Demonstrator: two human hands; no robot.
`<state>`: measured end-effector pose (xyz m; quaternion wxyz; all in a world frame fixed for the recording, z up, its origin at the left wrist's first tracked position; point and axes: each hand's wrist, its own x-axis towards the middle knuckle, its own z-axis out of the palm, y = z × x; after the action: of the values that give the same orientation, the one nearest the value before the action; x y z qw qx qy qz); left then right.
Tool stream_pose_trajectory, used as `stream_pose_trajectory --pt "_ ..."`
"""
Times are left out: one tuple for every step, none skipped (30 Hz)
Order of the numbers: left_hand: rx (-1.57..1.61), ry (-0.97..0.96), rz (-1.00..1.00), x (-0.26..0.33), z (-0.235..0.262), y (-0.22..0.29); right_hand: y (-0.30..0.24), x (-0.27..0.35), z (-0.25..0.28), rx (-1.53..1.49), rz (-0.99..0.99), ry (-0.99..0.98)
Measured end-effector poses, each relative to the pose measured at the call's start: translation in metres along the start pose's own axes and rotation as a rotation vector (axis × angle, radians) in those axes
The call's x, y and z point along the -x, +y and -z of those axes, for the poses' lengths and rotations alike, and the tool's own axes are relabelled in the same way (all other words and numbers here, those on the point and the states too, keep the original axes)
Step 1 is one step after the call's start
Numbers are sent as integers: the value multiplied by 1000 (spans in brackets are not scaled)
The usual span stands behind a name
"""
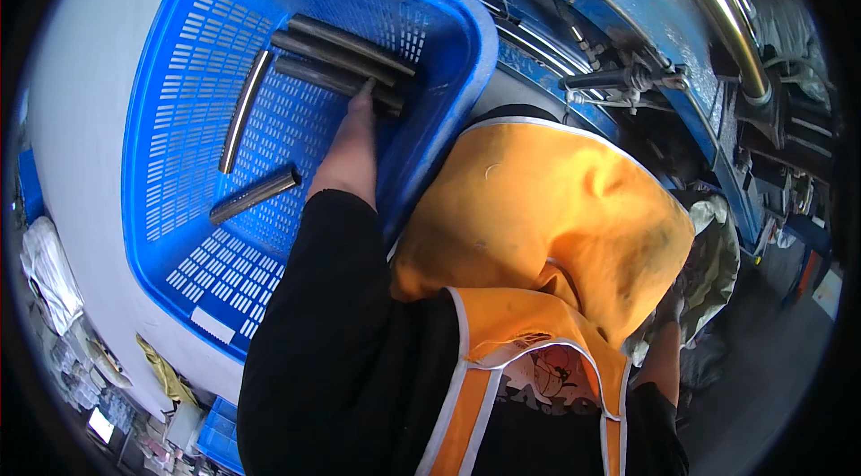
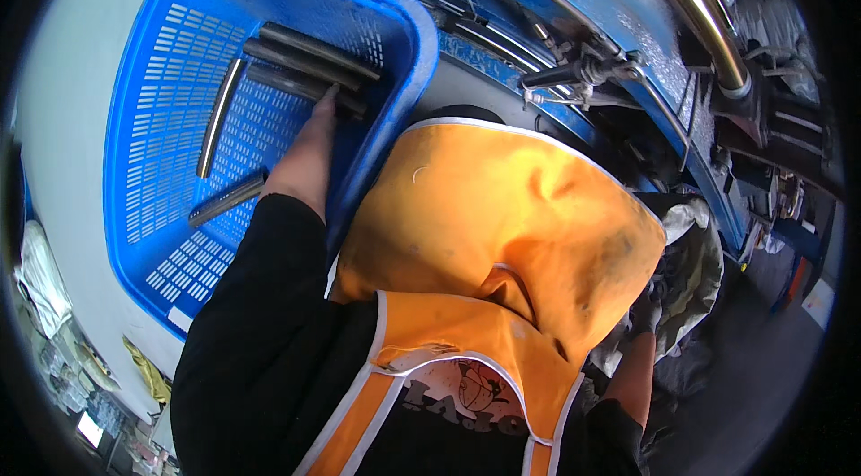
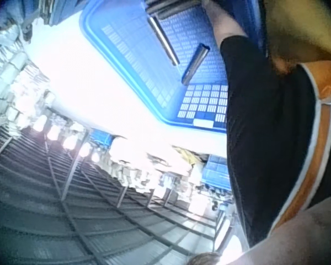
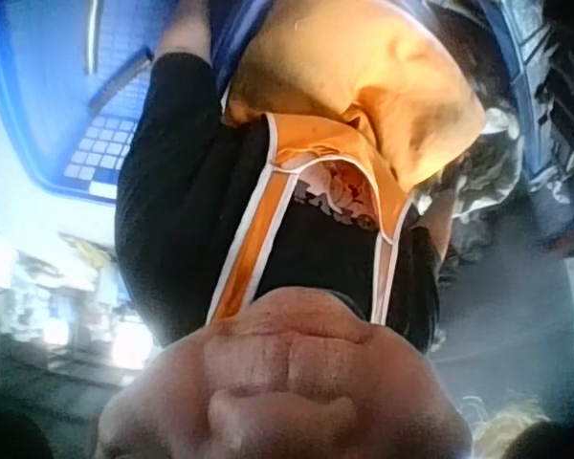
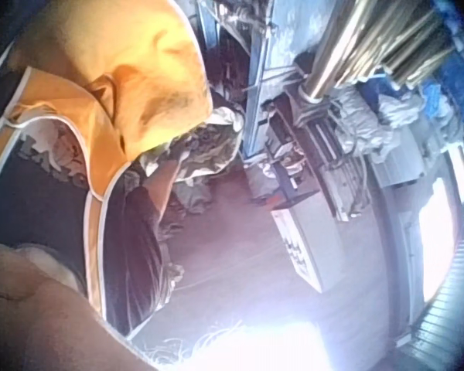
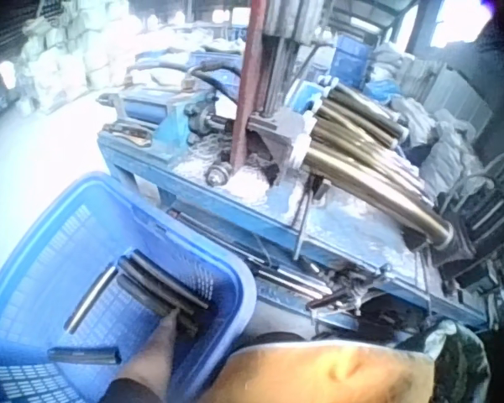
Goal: The person installs end caps onto metal tubes by hand, then organizes the capped tubes into a storage machine.
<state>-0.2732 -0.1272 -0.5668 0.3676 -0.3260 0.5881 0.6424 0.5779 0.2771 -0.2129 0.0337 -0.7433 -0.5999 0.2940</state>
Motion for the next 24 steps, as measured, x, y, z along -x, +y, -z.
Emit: stream_pose_trajectory --pt "89 -35 111 24 -42 -5 -2 19 13 -323 -68 -3" --pt "198 -29 196 55 -50 2 -36 34 8 -648 -105 -43" --pt "185 -37 187 73 -51 14 -68 51 1 -664 -111 -39" --pt "258 -95 130 90 -53 25 -100 66 -8 -662 -40 -93" --pt "326 -162 84 109 -58 32 -116 73 -11 -656 29 -133" --pt "339 -225 70 151 -84 42 -100 66 4 -959 -50 -355" --pt "297 -276 -20 169 -77 54 -91 53 15 -1260 -111 -615" --pt "284 -337 -60 170 -54 63 -98 45 10 -1276 -114 -606" --pt "333 -479 -82 191 -48 73 -112 49 4 -1160 46 -419" --pt "174 -590 -206 225 -46 86 -128 53 -1 -1031 194 -221" --pt "-44 -597 -341 256 -42 102 -138 54 -2 -887 329 -31" --pt "-109 -615 -461 287 -41 116 -136 50 0 -1192 337 -183" --pt "-115 -668 -502 318 -42 134 -134 48 1 -1494 353 -350" --pt "-64 -790 -617 339 -41 151 -141 62 3 -1612 359 -416" --pt "-110 -792 -665 367 -39 169 -162 84 5 -1727 372 -495" --pt "-176 -737 -769 394 -37 184 -194 111 4 -1844 483 -710" --pt "-287 -631 -980 416 -52 189 -198 109 -5 -1901 409 -595" --pt "-451 -545 -1021 444 -62 191 -211 123 -6 -1911 407 -659" --pt "-613 -452 -1064 471 -70 188 -228 139 -5 -1922 407 -728" --pt "-778 -445 -1084 493 -77 185 -242 153 -4 -1917 339 -684" --pt "-935 -445 -1095 506 -83 177 -248 163 -3 -1924 350 -677" --pt "-1124 -419 -1261 517 -90 165 -250 170 -6 -1836 414 -696" --pt "-1227 -511 -1251 557 -113 151 -254 178 -7 -1751 465 -700" --pt "-1192 -672 -1114 574 -125 136 -276 191 -7 -1408 601 -630"
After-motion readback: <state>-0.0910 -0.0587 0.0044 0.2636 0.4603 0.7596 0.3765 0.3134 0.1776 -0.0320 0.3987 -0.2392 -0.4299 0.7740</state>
